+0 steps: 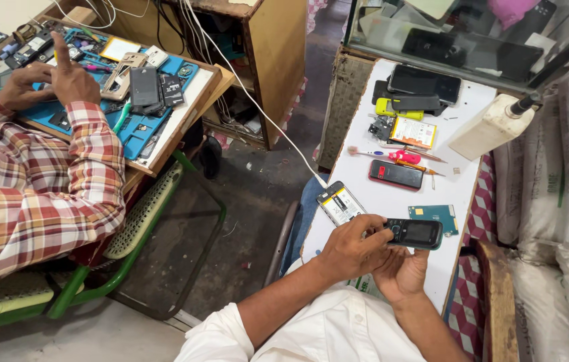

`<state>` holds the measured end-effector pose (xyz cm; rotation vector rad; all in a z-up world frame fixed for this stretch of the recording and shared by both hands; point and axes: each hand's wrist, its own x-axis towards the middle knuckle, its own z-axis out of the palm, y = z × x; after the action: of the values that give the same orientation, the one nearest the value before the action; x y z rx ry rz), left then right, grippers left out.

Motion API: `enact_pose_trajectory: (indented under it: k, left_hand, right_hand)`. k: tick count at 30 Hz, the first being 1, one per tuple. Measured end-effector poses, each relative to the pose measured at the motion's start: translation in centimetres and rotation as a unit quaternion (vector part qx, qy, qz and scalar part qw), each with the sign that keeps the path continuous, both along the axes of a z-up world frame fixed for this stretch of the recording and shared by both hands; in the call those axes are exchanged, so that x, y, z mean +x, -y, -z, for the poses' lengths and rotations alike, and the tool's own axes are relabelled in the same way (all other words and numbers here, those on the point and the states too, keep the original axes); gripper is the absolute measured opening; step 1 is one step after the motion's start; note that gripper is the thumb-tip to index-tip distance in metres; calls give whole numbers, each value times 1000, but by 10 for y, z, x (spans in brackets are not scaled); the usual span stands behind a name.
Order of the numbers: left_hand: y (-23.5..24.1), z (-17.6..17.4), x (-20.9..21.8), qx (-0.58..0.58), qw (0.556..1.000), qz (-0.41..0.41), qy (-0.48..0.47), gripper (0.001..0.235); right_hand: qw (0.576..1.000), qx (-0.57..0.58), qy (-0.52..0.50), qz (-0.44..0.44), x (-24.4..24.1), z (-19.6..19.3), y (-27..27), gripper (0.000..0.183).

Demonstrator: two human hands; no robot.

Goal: The person inserts a battery into a blue feature phone, then attaches the keypad assembly to the phone body. The person repeatedly presses buttons on the keypad to test the device.

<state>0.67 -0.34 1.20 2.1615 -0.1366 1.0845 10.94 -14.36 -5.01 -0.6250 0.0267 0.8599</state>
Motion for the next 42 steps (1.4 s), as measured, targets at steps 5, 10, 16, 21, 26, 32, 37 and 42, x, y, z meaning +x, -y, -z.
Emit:
enact_pose_trajectory:
  k: [5, 10, 16, 21, 26, 32, 37, 42]
  left_hand:
    - [-1, 0, -1, -9, 1000, 6, -3, 43]
    - [-2, -1, 0, -7, 1000, 0, 4, 41]
    - [-1, 0, 2, -7, 1000, -10, 3, 38]
    - [-2, -1, 2, -11, 1000, -4, -2, 41]
    - [-2, -3, 1, -10, 1000, -6, -9, 41]
    - [-2, -6, 1, -15, 1000, 0, -12, 42]
    - [-1, -3, 3, -9, 1000, -11, -11, 40]
    - [-1, -1, 4, -15, 1000, -11, -11, 39]
  right_hand:
    - [1000, 0, -12, -19, 2, 5, 0, 73]
    - [1000, -14, -14, -13, 4, 8, 0, 71]
    - [1000, -7, -7, -10, 3, 9, 0, 71]
    - [1000, -19, -4, -10, 2, 3, -2, 73]
    - [1000, -18, -7, -9, 2, 1, -3, 75]
    - [999, -34, 2, -20, 2, 1, -3, 79]
    - [999, -20, 1, -30, 1, 2, -4, 79]
    - [999, -16, -6, -31, 1, 6, -3, 78]
